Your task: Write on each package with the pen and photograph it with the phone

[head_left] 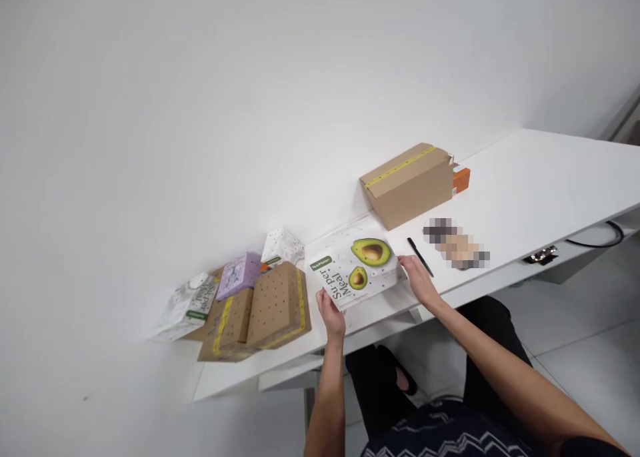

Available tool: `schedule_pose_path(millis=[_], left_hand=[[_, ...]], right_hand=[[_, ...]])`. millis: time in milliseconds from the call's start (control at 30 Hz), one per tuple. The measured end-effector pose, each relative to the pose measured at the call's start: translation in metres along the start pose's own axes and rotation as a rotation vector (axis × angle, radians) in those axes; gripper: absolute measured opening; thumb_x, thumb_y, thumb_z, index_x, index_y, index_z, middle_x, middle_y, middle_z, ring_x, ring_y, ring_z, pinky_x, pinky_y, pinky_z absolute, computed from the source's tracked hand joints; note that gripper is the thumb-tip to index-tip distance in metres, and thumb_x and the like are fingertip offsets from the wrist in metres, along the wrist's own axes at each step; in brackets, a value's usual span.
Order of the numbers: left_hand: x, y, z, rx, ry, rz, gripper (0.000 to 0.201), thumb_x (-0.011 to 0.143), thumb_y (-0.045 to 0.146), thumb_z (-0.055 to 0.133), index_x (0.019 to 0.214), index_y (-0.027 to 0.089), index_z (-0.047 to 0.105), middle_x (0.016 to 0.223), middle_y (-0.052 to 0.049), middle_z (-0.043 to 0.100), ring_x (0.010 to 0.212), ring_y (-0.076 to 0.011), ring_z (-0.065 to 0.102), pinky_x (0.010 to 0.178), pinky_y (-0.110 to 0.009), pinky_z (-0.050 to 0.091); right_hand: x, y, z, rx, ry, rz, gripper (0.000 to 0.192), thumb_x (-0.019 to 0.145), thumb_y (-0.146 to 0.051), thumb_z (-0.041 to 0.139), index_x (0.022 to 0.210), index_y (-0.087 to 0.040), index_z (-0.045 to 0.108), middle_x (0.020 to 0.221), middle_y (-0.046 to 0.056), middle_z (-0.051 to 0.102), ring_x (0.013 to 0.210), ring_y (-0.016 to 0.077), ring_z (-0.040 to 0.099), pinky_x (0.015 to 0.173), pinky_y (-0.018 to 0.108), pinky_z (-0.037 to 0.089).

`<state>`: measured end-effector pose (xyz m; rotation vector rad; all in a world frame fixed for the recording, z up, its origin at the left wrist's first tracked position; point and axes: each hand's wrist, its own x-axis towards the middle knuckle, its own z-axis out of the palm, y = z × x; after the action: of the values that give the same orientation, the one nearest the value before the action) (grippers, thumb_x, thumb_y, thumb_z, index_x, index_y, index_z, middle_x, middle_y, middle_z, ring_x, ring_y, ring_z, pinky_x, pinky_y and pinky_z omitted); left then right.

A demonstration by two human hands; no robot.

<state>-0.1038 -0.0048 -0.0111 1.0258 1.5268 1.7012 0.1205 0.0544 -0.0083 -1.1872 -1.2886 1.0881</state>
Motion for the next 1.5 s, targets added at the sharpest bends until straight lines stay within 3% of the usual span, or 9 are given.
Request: schedule_pose_path(millis=[100, 200, 367, 500, 667, 867, 1000, 1200, 1500], left_hand=[[-0.008, -0.005, -0.004, -0.204, 0.11, 0.015, 0.039, 0.079, 0.059, 0.057, 0.088, 0.021, 0.062, 0.089, -0.004, 0.065, 0.097, -0.0215, 0.062, 0.09, -0.036, 0.048], [-0.013, 0.007, -0.004, -0.298, 0.064, -0.08, 0.051, 0.082, 0.064, 0.051, 0.105, 0.02, 0.064, 0.108, -0.008, 0.067, 0.108, -0.0234, 0.06, 0.092, -0.036, 0.048], [-0.009, 0.032, -0.012, -0.228, 0.001, -0.26, 0.069, 0.084, 0.073, 0.038, 0.131, 0.026, 0.054, 0.137, -0.011, 0.055, 0.123, -0.0267, 0.054, 0.087, -0.037, 0.052], [0.001, 0.051, -0.011, -0.128, -0.073, -0.331, 0.057, 0.085, 0.065, 0.047, 0.124, 0.025, 0.06, 0.134, -0.008, 0.058, 0.124, -0.027, 0.053, 0.092, -0.039, 0.052], [0.0, 0.061, -0.004, -0.207, -0.15, -0.124, 0.043, 0.079, 0.037, 0.064, 0.119, 0.021, 0.061, 0.133, -0.009, 0.058, 0.129, -0.0257, 0.047, 0.105, -0.036, 0.042], [-0.016, 0.028, -0.004, -0.206, -0.106, -0.057, 0.04, 0.064, 0.014, 0.064, 0.102, 0.024, 0.059, 0.103, -0.002, 0.066, 0.101, -0.019, 0.061, 0.087, -0.03, 0.048], [-0.026, 0.014, -0.008, -0.245, -0.068, -0.127, 0.037, 0.065, 0.021, 0.059, 0.101, 0.023, 0.059, 0.106, -0.004, 0.066, 0.104, -0.0212, 0.06, 0.088, -0.033, 0.047], [-0.025, 0.028, -0.013, -0.288, -0.045, -0.298, 0.053, 0.083, 0.049, 0.049, 0.13, 0.025, 0.05, 0.137, -0.01, 0.054, 0.123, -0.0259, 0.052, 0.088, -0.035, 0.049], [0.004, 0.05, -0.008, 0.159, -0.087, -0.266, 0.07, 0.084, 0.055, 0.057, 0.144, 0.026, 0.036, 0.152, -0.011, 0.035, 0.137, -0.0286, 0.038, 0.105, -0.04, 0.042]], right_hand=[[-0.008, 0.007, -0.006, -0.048, -0.027, 0.021, 0.051, 0.091, -0.062, 0.028, 0.089, -0.022, 0.059, 0.093, 0.007, 0.064, 0.094, 0.0231, 0.058, 0.087, 0.038, 0.045], [-0.016, 0.01, -0.014, -0.035, -0.069, 0.053, 0.055, 0.091, -0.063, 0.026, 0.092, -0.021, 0.061, 0.099, 0.007, 0.066, 0.095, 0.0227, 0.059, 0.089, 0.038, 0.046], [-0.022, 0.001, -0.019, 0.013, -0.064, 0.128, 0.061, 0.089, -0.066, 0.028, 0.115, -0.021, 0.06, 0.123, 0.012, 0.061, 0.114, 0.0268, 0.056, 0.094, 0.043, 0.046], [-0.016, -0.027, -0.016, -0.018, -0.043, 0.068, 0.053, 0.087, -0.061, 0.04, 0.117, -0.023, 0.061, 0.124, 0.011, 0.061, 0.113, 0.0275, 0.056, 0.095, 0.044, 0.045], [-0.006, -0.049, -0.015, 0.014, -0.108, -0.025, 0.044, 0.082, -0.041, 0.053, 0.123, -0.024, 0.058, 0.128, 0.007, 0.059, 0.119, 0.0262, 0.053, 0.099, 0.041, 0.042], [-0.011, -0.018, -0.015, 0.163, -0.097, 0.016, 0.047, 0.067, -0.024, 0.052, 0.114, -0.021, 0.058, 0.126, 0.008, 0.061, 0.119, 0.0253, 0.053, 0.096, 0.041, 0.044], [-0.022, 0.004, -0.018, 0.198, -0.095, 0.108, 0.047, 0.065, -0.021, 0.046, 0.108, -0.02, 0.062, 0.112, 0.007, 0.068, 0.108, 0.0256, 0.059, 0.091, 0.042, 0.048], [-0.022, 0.015, -0.029, 0.242, -0.061, 0.203, 0.035, 0.079, -0.031, 0.046, 0.107, -0.021, 0.066, 0.115, 0.007, 0.067, 0.115, 0.0263, 0.057, 0.098, 0.043, 0.045], [-0.007, -0.036, -0.023, -0.031, 0.011, 0.129, 0.06, 0.083, -0.058, 0.05, 0.133, -0.023, 0.051, 0.141, 0.012, 0.047, 0.122, 0.0295, 0.051, 0.1, 0.047, 0.043]])
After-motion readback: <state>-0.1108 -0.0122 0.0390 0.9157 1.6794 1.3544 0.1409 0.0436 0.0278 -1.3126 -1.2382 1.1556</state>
